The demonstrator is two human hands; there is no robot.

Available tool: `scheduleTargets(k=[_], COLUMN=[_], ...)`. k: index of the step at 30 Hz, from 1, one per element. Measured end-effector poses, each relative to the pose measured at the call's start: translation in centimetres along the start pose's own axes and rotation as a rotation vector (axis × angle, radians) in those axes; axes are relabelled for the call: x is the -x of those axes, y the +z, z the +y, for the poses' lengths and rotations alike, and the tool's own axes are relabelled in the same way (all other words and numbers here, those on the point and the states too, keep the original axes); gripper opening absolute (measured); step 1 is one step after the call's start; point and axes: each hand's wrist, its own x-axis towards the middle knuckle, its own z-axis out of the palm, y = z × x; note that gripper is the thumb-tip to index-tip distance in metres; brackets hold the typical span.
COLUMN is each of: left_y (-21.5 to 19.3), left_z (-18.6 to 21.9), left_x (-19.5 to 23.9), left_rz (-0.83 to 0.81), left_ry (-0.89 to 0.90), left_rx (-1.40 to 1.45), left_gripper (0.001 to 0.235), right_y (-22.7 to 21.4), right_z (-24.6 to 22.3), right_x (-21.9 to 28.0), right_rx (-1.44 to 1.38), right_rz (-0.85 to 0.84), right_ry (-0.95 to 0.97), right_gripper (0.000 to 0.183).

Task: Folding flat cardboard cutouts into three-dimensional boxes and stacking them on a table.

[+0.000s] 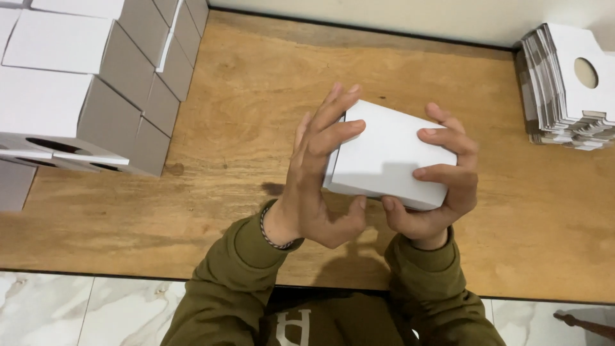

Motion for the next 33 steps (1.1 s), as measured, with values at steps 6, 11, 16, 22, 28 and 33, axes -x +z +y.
scheduleTargets(k=[6, 11, 16, 22, 28, 33], left_y=[0.2, 0.1, 0.2, 0.3, 0.9, -1.2], left_z=[0.2, 0.1, 0.2, -0.3, -0.7, -0.6], left_x=[0.7, 0.7, 0.8, 0.6, 0.2, -0.4], left_rz=[-0.008, -0.027, -0.04, -0.042, 0.03, -0.23], left_ry=[-0.108, -0.141, -0.157, -0.11, 0.01, 0.028], left_rx=[-0.015, -0.003, 0.017, 0.03, 0.177, 0.177], left_gripper=[0.06, 0.063, 0.066, 0.053, 0.045, 0.033], right_y=[0.0, -0.1, -0.3, -0.7, -1.1, -2.3], right_z=[0.0, 0.2, 0.3, 0.4, 0.5, 1.2], right_x=[0.2, 0.5, 0.4, 0.2, 0.2, -0.1], right_rx=[0.028, 0.049, 0.008, 0.015, -0.009, -0.081], right_rz=[0.005, -0.01, -0.025, -0.076, -0.064, -0.07], right_ry=[-0.02, -0.037, -0.032, -0.048, -0.044, -0.043], right_gripper=[0.026, 0.027, 0.027, 0.016, 0.016, 0.016])
